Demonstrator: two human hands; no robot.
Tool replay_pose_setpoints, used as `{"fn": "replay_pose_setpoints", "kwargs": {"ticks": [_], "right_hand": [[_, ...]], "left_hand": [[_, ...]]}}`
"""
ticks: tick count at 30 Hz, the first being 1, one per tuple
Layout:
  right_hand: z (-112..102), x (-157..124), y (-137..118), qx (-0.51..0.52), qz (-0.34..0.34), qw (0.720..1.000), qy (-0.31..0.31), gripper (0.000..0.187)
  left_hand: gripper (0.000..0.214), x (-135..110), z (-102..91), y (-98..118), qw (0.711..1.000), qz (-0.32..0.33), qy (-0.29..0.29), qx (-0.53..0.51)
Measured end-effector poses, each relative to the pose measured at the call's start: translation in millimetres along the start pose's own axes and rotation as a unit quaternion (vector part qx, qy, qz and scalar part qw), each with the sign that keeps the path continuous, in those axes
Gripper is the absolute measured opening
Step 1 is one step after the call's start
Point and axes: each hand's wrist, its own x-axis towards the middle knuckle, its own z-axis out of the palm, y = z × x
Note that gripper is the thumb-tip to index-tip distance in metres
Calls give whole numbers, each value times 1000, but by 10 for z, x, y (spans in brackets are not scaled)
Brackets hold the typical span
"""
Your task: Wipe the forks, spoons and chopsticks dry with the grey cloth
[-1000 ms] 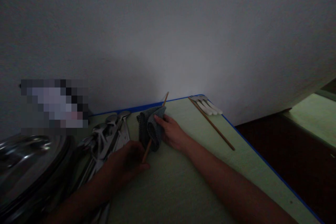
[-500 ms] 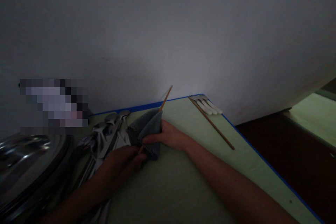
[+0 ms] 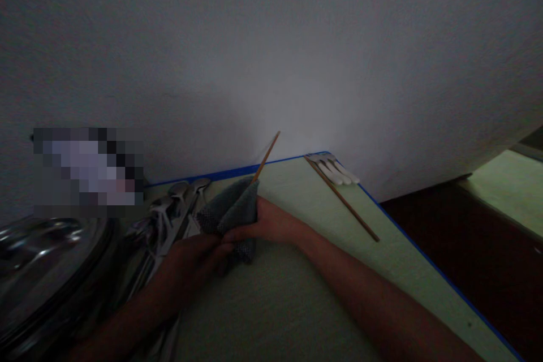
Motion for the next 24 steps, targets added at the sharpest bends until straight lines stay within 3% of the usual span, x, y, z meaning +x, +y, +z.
{"fn": "replay_pose_setpoints", "kwargs": {"ticks": [16,21,24], "right_hand": [[3,-10,-17,-17,-9,1000,-9,46],[28,20,27,84,-8,994,64,30],[22,29,44,82,-8,993,88,31]], "left_hand": [[38,-14,-31,22,999,23,-39,-26],[37,-2,-23,22,999,30,-44,-1],[37,-1,-1,13,999,32,-30,11]]}}
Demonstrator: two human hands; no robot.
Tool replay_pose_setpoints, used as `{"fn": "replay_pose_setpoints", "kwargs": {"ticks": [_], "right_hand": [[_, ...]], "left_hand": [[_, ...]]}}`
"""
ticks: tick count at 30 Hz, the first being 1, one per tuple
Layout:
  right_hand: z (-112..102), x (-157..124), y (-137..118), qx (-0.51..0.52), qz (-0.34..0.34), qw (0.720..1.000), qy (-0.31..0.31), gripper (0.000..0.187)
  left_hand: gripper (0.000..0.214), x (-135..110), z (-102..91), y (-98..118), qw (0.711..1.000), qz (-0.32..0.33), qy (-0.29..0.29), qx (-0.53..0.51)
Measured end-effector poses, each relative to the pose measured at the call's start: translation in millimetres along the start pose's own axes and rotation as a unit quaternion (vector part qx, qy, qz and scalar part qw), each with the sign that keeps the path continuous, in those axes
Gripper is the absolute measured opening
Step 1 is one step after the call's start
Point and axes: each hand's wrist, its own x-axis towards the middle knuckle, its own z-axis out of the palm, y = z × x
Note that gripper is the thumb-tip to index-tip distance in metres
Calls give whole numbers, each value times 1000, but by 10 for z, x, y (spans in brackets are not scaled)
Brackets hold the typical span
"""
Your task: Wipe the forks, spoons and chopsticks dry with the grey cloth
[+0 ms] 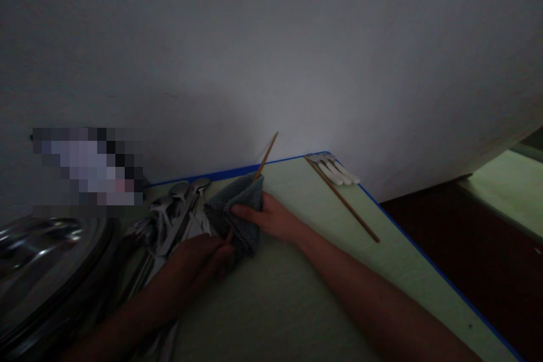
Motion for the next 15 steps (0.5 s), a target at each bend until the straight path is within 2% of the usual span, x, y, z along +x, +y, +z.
{"fn": "replay_pose_setpoints", "kwargs": {"ticks": [7,12,15], "right_hand": [[26,-30,-48,-108,-20,990,-88,36],[38,-37,-41,-115,-31,988,-96,34],[48,-40,-20,-69,-19,995,-76,34]], "left_hand": [[45,9,-1,-22,997,-61,6,-53],[44,19,-14,-6,998,-54,2,-41],[41,18,-19,20,999,-37,11,-14]]}}
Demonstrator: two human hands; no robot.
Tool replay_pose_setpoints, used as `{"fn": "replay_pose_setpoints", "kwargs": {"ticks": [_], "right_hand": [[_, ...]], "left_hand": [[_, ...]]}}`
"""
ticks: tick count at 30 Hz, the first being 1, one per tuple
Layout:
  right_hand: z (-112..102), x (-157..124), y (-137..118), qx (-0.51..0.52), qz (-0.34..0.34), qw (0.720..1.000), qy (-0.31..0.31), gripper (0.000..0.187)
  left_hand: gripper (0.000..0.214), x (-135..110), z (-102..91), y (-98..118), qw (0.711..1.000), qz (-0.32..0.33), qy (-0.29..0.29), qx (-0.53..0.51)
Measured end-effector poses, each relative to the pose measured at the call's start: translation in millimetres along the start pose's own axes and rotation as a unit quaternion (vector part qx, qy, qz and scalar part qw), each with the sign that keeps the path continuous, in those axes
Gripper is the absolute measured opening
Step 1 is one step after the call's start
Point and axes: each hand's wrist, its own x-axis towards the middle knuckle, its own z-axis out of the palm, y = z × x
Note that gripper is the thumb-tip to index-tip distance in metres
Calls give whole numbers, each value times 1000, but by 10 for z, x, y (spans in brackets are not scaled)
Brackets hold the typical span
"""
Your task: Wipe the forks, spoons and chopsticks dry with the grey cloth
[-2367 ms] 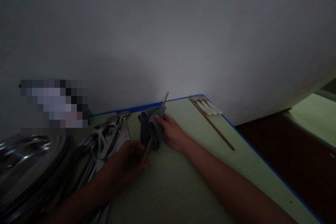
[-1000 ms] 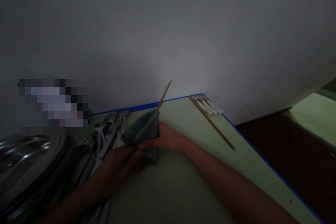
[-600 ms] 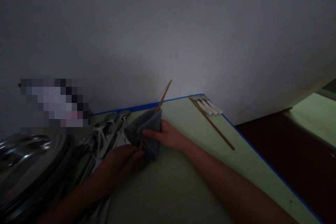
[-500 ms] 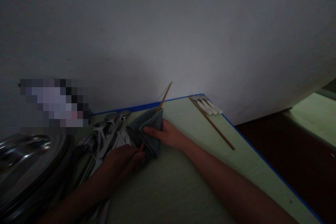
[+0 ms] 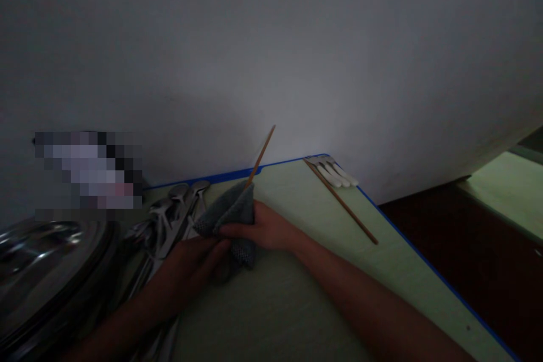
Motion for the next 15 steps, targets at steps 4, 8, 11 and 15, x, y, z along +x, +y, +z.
{"fn": "replay_pose_setpoints", "kwargs": {"ticks": [4,8,11,15], "right_hand": [[24,10,24,100,45,993,47,31],[26,46,63,154,45,981,111,29],[13,86,97,189,37,965,177,29],[19,140,99,227,42,945,231,31]], "left_hand": [[38,-14,16,6,998,33,8,47],[39,-30,32,-14,994,66,-2,89],[38,-47,30,-4,989,92,-19,112],[36,-70,17,46,984,111,-28,136]]}}
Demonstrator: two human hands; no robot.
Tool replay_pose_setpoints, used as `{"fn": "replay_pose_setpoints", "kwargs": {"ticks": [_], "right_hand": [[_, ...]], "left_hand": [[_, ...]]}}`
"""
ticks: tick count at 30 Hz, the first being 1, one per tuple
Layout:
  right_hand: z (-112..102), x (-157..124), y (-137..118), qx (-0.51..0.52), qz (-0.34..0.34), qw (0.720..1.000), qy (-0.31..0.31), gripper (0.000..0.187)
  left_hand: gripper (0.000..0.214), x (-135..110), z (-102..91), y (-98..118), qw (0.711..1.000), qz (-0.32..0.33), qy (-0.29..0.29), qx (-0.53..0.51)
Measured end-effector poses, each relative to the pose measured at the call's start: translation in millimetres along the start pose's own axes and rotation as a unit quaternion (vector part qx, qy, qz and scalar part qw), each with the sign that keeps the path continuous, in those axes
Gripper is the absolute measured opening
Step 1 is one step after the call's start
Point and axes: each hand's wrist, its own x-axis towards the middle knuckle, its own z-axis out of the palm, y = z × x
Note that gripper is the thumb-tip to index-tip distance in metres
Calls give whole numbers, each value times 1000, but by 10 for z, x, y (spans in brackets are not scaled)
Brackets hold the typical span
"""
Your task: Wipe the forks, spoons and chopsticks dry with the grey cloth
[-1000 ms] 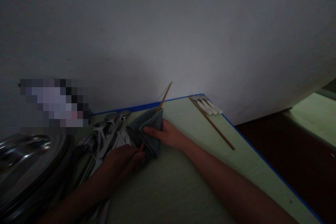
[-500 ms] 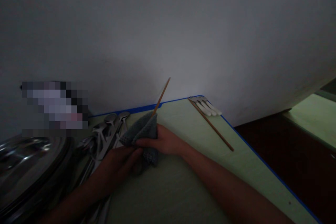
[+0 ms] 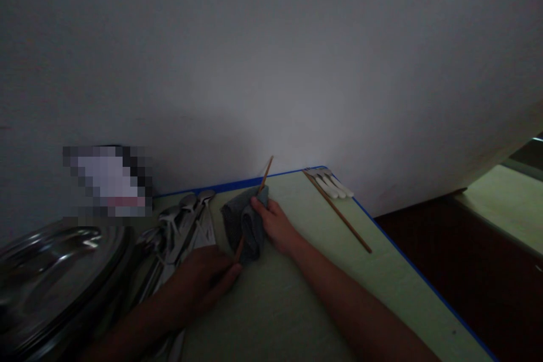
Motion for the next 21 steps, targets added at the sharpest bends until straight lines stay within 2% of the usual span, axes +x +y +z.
{"fn": "replay_pose_setpoints", "kwargs": {"ticks": [2,4,6,8,11,14,19,21], "right_hand": [[58,8,14,6,3,1000,-1,32],[153,6,52,4,0,1000,3,31],[269,-6,105,-8,3,1000,25,30],[371,-27,153,-15,6,999,50,30],[440,-43,180,4,15,998,53,31],[407,28,172,8,8,998,60,34],[293,389,203,-59,-71,988,125,35],[251,558,215,-102,-104,981,129,35]], "left_hand": [[38,7,-16,16,999,-32,0,-8],[39,21,-32,17,995,-93,5,-27],[40,34,-43,6,987,-150,12,-49],[41,37,-46,-9,982,-178,14,-67],[43,23,-36,-24,982,-174,10,-76],[41,8,-14,-27,987,-150,15,-52],[40,1,14,-33,990,-138,18,-26],[40,3,21,-39,990,-140,17,-14]]}}
